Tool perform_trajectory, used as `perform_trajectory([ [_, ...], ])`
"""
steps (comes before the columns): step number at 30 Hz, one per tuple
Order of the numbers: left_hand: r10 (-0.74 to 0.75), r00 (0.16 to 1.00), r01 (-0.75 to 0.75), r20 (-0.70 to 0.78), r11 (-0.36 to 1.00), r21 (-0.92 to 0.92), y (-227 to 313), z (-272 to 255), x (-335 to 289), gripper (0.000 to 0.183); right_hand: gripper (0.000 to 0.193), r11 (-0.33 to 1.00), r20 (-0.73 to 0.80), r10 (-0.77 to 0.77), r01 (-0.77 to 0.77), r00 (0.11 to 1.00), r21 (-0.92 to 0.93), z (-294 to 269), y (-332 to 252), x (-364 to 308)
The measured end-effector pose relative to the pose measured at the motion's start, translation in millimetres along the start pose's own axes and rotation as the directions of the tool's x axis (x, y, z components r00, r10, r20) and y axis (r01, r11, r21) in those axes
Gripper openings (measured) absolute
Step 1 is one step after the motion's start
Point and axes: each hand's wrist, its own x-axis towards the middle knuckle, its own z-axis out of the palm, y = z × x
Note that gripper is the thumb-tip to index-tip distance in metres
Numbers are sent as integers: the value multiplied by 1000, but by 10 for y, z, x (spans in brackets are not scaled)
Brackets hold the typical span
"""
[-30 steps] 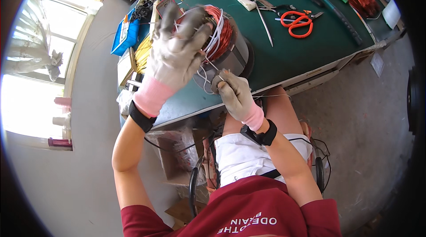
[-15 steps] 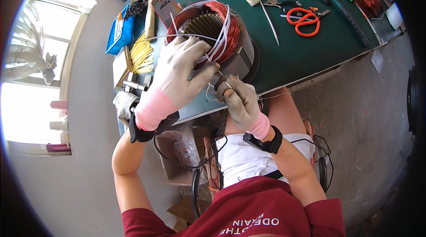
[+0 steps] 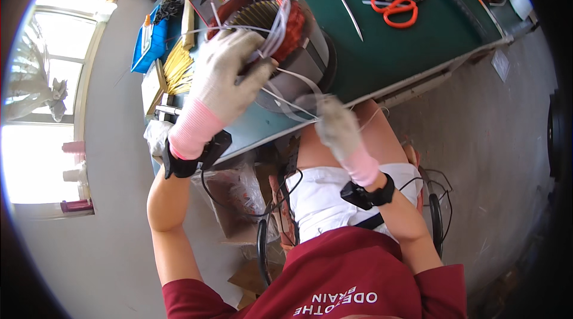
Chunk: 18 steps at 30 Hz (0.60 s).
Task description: Wiring and securing the coils of a motor stator using thread.
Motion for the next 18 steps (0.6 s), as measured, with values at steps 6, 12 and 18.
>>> perform_trajectory([
  [6, -62, 998, 63, -31, 998, 18, -119, -28, -83, 23, 21, 474, -63, 752, -472, 656, 743, -1502, 112, -344],
  [12, -84, 996, 84, 4, 996, -7, -47, -14, 23, 23, 24, 477, -159, 791, -432, 591, 766, -3525, 572, -1260],
  [18, -50, 999, 51, -18, 991, 122, 30, -20, 56, 27, 31, 62, -476, 457, -561, 751, -825, -3297, 695, -1012],
])
